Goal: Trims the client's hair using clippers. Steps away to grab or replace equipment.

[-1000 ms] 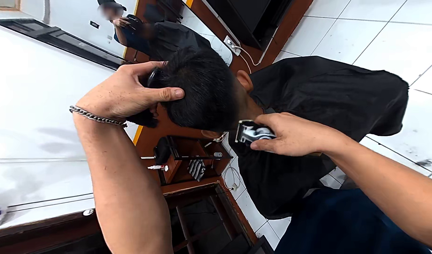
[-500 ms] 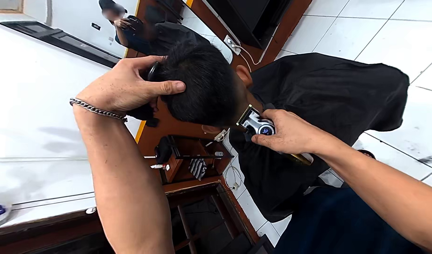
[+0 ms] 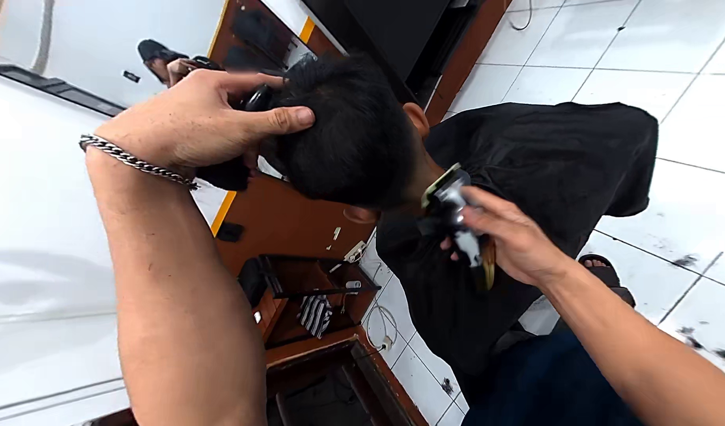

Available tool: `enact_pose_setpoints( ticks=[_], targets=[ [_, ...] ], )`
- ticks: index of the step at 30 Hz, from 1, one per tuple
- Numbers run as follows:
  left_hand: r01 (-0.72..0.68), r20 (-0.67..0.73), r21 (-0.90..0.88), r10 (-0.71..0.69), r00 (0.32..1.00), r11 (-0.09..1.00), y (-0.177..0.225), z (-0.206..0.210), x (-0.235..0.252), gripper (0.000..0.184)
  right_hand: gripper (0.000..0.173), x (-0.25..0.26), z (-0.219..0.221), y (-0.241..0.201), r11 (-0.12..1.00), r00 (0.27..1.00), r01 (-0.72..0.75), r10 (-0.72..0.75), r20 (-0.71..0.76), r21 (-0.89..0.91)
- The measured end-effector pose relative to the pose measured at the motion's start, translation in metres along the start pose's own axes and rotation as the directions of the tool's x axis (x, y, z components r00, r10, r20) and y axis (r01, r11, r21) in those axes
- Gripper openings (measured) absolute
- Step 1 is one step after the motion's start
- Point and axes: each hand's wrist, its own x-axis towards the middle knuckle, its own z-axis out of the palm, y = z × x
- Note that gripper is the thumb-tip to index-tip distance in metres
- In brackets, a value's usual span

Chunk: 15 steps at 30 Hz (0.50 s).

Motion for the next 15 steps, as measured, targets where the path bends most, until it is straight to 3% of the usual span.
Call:
enact_pose_setpoints(
  ticks=[3,6,8,10,15],
  targets=[
    [-0.055,0.008,0.049,0.055,0.998,0.997,-0.003,0.000,-0.001,0.057,0.039,-0.010,0.009,0.011,0.987,0.971,0.030,0.010,-0.240,0.161],
    [-0.114,0.003,0.096,0.114,0.993,0.989,-0.001,-0.003,0.001,0.060,0.046,-0.021,0.024,0.022,0.985,0.909,0.161,-0.175,-0.378,-0.067],
    [-0.122,-0.002,0.103,0.122,0.992,0.987,-0.001,-0.002,0.000,0.058,0.064,-0.023,0.029,0.026,0.947,0.887,0.153,-0.257,-0.384,-0.282],
    [-0.123,0.000,0.113,0.124,0.992,0.986,-0.001,-0.002,0.000,0.059,0.062,-0.021,0.033,0.026,0.905,0.885,0.122,-0.285,-0.367,-0.408],
    [-0.111,0.007,0.102,0.111,0.994,0.989,0.003,-0.003,0.002,0.052,0.059,-0.009,0.047,0.015,0.754,0.967,-0.056,-0.123,-0.224,-0.654]
  ],
)
